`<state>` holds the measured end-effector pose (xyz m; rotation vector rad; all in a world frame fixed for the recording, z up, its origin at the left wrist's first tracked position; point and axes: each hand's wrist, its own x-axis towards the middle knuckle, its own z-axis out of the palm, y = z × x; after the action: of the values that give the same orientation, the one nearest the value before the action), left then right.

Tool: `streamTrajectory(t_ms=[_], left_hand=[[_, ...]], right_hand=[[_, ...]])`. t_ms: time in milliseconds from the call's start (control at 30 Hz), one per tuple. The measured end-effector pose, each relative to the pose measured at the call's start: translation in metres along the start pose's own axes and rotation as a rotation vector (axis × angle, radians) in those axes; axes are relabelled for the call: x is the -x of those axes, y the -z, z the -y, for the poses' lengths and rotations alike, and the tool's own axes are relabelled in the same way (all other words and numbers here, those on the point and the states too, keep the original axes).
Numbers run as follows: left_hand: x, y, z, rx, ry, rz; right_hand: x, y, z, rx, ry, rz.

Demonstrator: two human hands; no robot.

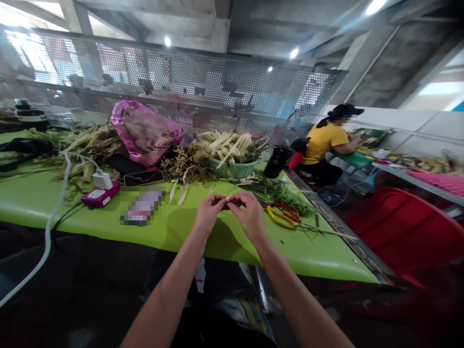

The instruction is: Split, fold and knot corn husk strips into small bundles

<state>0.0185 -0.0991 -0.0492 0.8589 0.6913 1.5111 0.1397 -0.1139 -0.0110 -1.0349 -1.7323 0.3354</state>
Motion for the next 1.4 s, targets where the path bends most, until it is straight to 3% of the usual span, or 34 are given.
streamTrajectory(t_ms=[200,533,767,1000,1100,1267,1400], left_hand=[[-0.002,0.001,0.002,-0.082,-0.083,-0.064],[0.002,-0.003,-0.002,-0.121,-0.109,0.001],[0.002,-0.002,-0.001,-0.109,-0.107,0.068],[0.006,-0.009,-0.006,-0.04,-0.041,0.024],[0.006,-0.007,-0.002,-0.13,-0.057,0.02],[0.004,0.002,0.0,-0.48,-0.163,-0.079],[0.007,0.001,-0.005,-0.503,-0.229,-0.032]], right_hand=[[0.003,-0.005,0.0,-0.057,-0.056,-0.015],[-0.003,0.003,-0.008,0.052,-0.019,0.059],[-0.004,0.004,-0.012,0.085,0.005,0.04],[-0.001,0.004,-0.008,0.063,0.005,-0.009],[0.0,0.002,-0.009,0.061,0.002,-0.024],[0.002,0.001,-0.012,0.064,0.038,-0.01],[0.002,0.004,-0.011,0.114,0.067,0.015]])
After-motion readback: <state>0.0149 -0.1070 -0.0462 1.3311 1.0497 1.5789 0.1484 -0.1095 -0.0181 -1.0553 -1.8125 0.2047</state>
